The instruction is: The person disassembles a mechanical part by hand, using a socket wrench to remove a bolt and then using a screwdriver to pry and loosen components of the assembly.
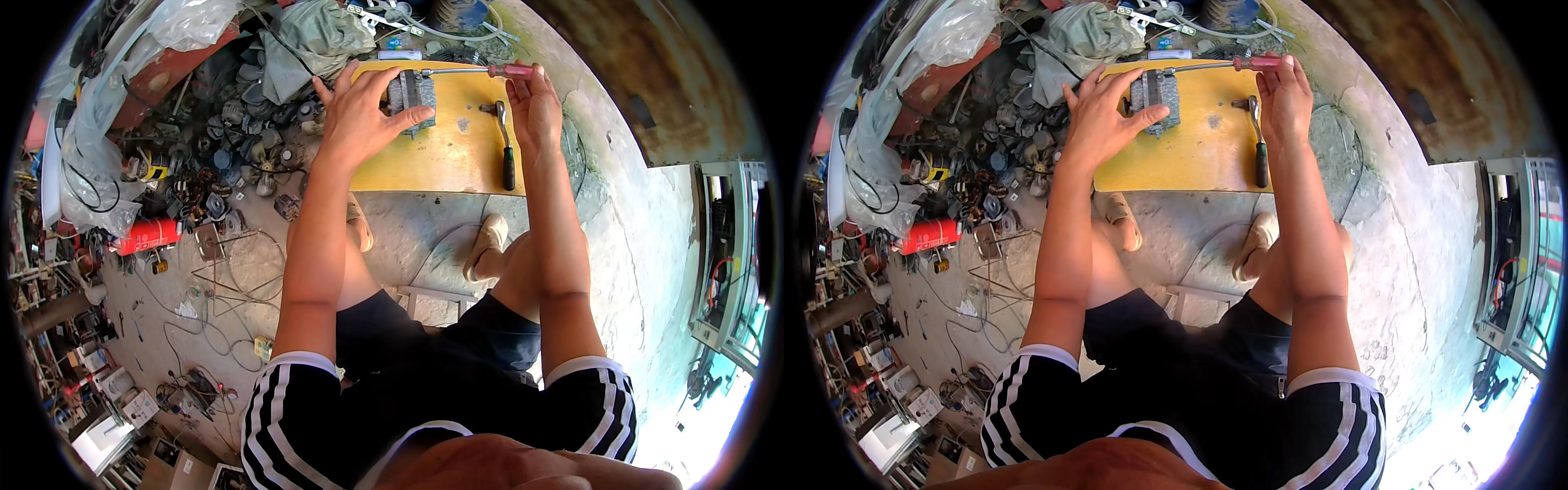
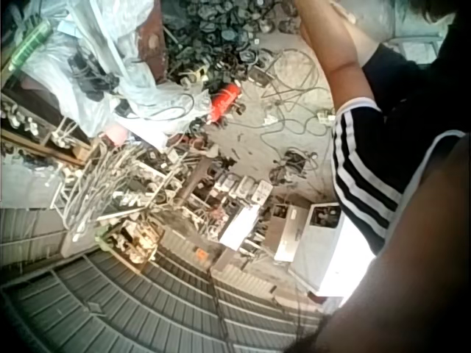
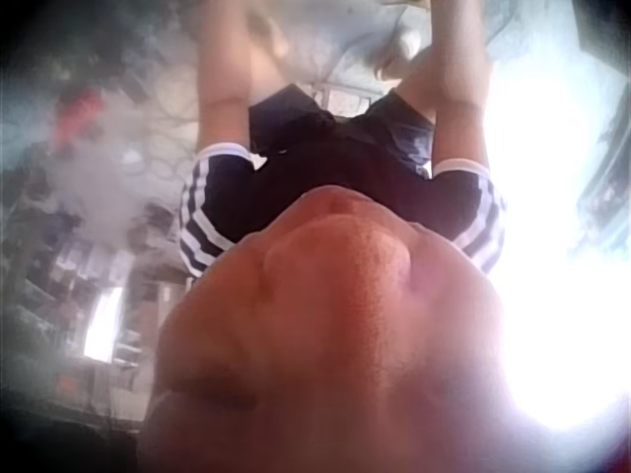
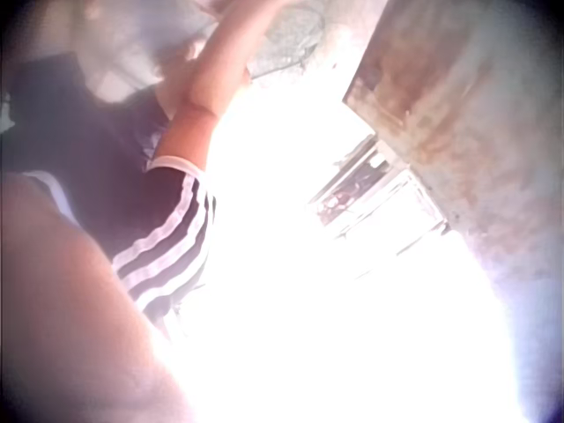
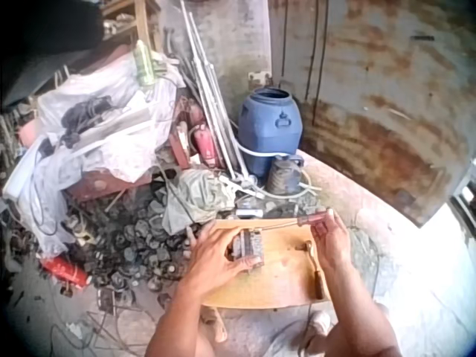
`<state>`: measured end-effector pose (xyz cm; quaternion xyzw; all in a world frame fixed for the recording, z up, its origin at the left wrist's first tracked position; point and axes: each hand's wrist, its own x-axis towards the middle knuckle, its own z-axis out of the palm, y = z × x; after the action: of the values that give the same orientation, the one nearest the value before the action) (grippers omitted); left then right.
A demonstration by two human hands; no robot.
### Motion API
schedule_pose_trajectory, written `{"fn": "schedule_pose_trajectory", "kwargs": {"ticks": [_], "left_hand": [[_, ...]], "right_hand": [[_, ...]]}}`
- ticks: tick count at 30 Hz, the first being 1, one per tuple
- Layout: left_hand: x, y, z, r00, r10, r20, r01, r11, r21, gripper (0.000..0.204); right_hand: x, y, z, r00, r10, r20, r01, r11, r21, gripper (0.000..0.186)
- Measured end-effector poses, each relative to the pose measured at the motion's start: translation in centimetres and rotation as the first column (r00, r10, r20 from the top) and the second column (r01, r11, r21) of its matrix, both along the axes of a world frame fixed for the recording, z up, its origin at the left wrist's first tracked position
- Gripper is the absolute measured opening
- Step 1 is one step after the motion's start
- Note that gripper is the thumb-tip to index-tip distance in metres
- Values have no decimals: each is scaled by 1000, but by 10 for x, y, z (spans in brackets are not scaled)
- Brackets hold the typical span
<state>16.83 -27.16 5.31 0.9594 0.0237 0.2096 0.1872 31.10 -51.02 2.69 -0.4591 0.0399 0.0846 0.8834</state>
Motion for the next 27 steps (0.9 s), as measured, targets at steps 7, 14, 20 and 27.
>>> {"fn": "schedule_pose_trajectory", "kwargs": {"ticks": [7, 14, 20, 27], "left_hand": [[-2, 1, 0, 1000, 7, -17, -7, 1000, -5, 86], [-2, 1, -1, 1000, 4, -24, -5, 1000, -17, 85], [-3, 3, -1, 999, 2, -38, -3, 1000, -28, 84], [-2, 1, 1, 999, 5, -54, -7, 999, -33, 85]], "right_hand": [[-15, 7, 22, 999, -37, -8, 36, 995, -92, 35], [-11, 7, 16, 1000, 7, 30, -5, 997, -81, 34], [-12, 7, 16, 997, -62, -37, 59, 995, -79, 30], [-11, 9, 7, 998, -45, 33, 46, 998, -31, 27]]}}
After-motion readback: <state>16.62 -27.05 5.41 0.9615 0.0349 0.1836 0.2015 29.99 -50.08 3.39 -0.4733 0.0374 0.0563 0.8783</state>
